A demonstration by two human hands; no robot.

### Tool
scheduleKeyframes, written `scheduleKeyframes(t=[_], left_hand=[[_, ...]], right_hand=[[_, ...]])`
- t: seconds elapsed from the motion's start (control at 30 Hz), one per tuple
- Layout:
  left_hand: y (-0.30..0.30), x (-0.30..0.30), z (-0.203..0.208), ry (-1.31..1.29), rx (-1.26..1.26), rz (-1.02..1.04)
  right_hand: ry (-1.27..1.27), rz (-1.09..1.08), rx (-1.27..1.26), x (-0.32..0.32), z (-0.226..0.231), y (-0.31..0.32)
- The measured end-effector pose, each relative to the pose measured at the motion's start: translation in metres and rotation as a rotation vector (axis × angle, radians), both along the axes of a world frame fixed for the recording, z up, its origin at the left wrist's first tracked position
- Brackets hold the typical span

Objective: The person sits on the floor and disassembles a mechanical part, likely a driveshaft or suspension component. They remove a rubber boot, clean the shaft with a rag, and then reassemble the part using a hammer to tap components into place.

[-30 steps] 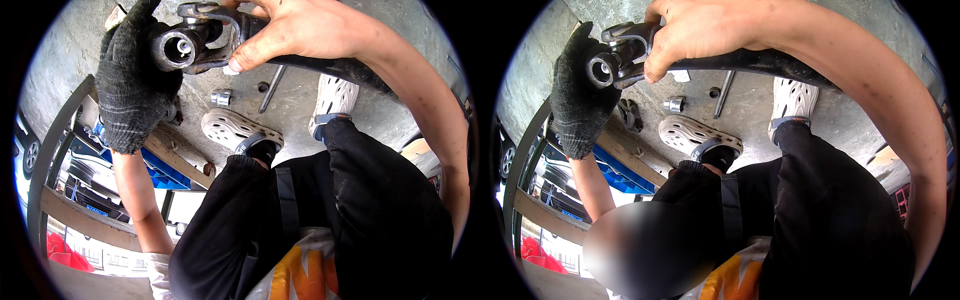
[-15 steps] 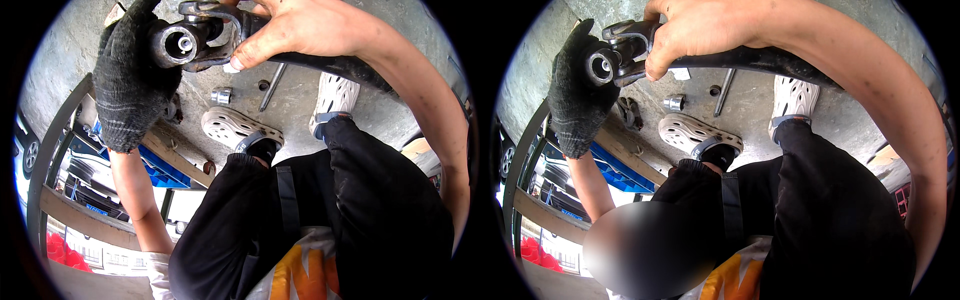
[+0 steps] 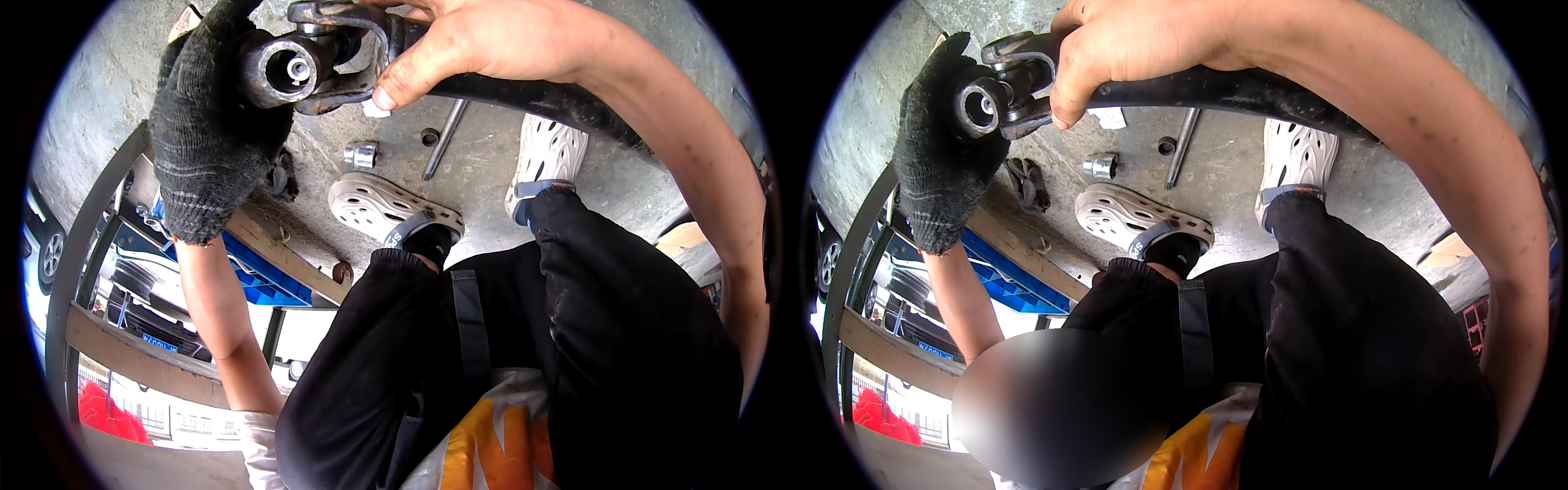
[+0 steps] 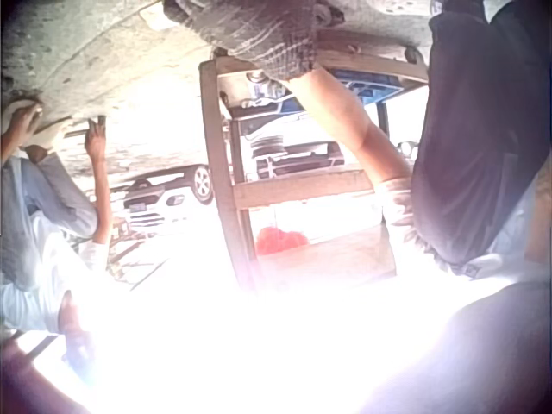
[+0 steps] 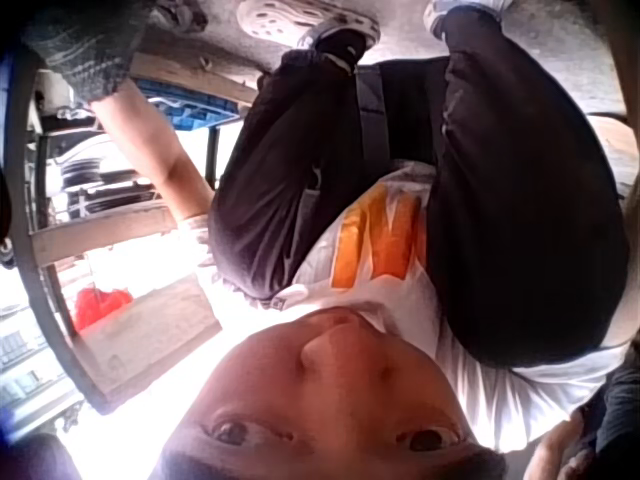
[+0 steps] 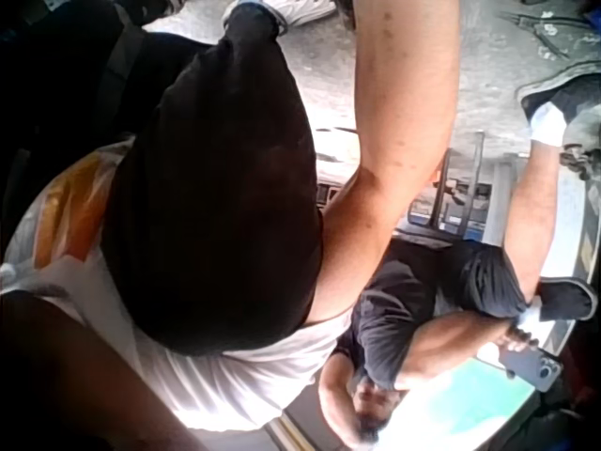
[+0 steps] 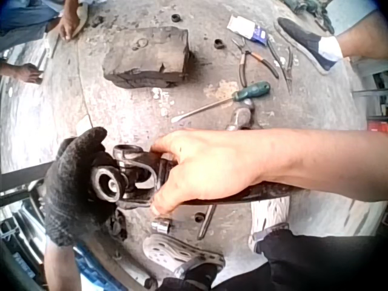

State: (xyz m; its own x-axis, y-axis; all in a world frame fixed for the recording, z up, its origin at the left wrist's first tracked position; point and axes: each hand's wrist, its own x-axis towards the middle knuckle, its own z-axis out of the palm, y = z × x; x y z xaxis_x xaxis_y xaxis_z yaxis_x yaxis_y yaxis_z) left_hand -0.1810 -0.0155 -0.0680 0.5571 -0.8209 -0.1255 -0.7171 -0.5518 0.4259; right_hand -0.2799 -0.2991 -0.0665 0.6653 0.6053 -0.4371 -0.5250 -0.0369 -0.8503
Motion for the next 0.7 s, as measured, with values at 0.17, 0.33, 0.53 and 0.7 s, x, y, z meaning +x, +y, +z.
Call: scheduleKeyframes(t=[0.17, 0.33, 0.53, 0.7], left_hand=[[0.001, -0.001, -0.005, 0.010, -0.032, 0.007], [-0.002, -0.006, 0.000, 0.056, -0.051, 0.084], [-0.001, -0.002, 0.003, -0.026, -0.017, -0.007], [-0.002, -0.005, 0.004, -0.040, -0.022, 0.010]], right_hand=[[-0.032, -0.005, -0.055, -0.003, 0.005, 0.002], [0.015, 0.000, -0.029, -0.002, 0.005, 0.002], [-0.081, -0.018, -0.138, -0.007, 0.013, 0.005], [-0.039, 0.001, -0.140, -0.005, 0.015, 0.006]])
